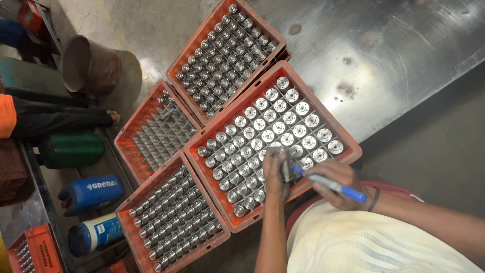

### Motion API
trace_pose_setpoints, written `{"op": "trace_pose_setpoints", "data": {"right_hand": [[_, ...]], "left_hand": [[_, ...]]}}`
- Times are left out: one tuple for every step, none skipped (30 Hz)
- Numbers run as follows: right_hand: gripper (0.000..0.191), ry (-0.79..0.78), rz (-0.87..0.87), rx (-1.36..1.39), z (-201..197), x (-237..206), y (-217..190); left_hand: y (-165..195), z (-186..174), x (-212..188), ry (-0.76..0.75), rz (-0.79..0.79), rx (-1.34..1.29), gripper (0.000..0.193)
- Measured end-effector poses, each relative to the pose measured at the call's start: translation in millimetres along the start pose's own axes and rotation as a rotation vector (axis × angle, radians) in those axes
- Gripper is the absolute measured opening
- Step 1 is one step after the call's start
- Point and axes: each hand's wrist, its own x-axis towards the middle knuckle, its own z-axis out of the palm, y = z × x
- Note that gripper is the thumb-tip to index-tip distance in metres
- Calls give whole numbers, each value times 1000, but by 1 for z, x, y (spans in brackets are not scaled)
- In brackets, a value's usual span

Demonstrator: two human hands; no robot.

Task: The person picks small cylindrical metal parts from orange crates and marks each with a blue marker, then places them back into the crate. The action is repeated across multiple crates in a warehouse setting.

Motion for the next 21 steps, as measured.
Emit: {"op": "trace_pose_setpoints", "data": {"right_hand": [[18,-8,40,-8,0,0,0],[18,-15,80,-16,-1,-1,-1],[19,-16,39,-7,-2,-2,-2],[20,-16,-2,0,-3,-2,-1],[21,-15,-44,4,-6,-2,0],[22,37,2,5,-8,-1,1],[23,87,48,6,-11,0,3],[24,133,94,10,-15,0,4],[24,153,103,3,-18,0,5],[24,172,110,-3,-21,0,6],[24,192,118,-10,-23,0,6],[24,188,134,-19,-26,-1,6],[25,182,150,-28,-28,-1,6],[25,179,163,-39,-29,-2,6],[25,180,152,-40,-30,-1,6],[25,182,142,-42,-30,-1,6],[25,185,133,-44,-30,-1,6],[25,180,139,-41,-30,-1,6],[25,172,146,-35,-30,-1,6],[25,162,151,-28,-31,-1,6],[25,166,151,-32,-31,0,6]], "left_hand": [[3,2,-1,-22,-25,-48,26],[8,4,-4,-43,-50,-96,28],[13,8,-6,-67,-77,-143,31],[19,11,-10,7,-42,181,31],[27,14,-14,80,-3,504,32],[35,17,-19,150,38,828,33],[43,20,-24,121,139,1041,36],[51,22,-30,91,241,1251,40],[57,26,-34,59,345,1459,45],[60,29,-37,70,312,1453,45],[62,33,-39,79,280,1446,45],[63,36,-40,88,247,1438,46],[60,40,-39,112,264,1426,44],[56,45,-35,134,282,1415,44],[51,49,-32,155,301,1403,43],[46,52,-27,175,272,1440,44],[41,55,-21,193,243,1477,46],[38,58,-14,214,213,1514,48],[36,58,-8,204,160,1546,49],[37,56,-2,196,106,1577,51],[39,54,4,184,57,1608,52]]}}
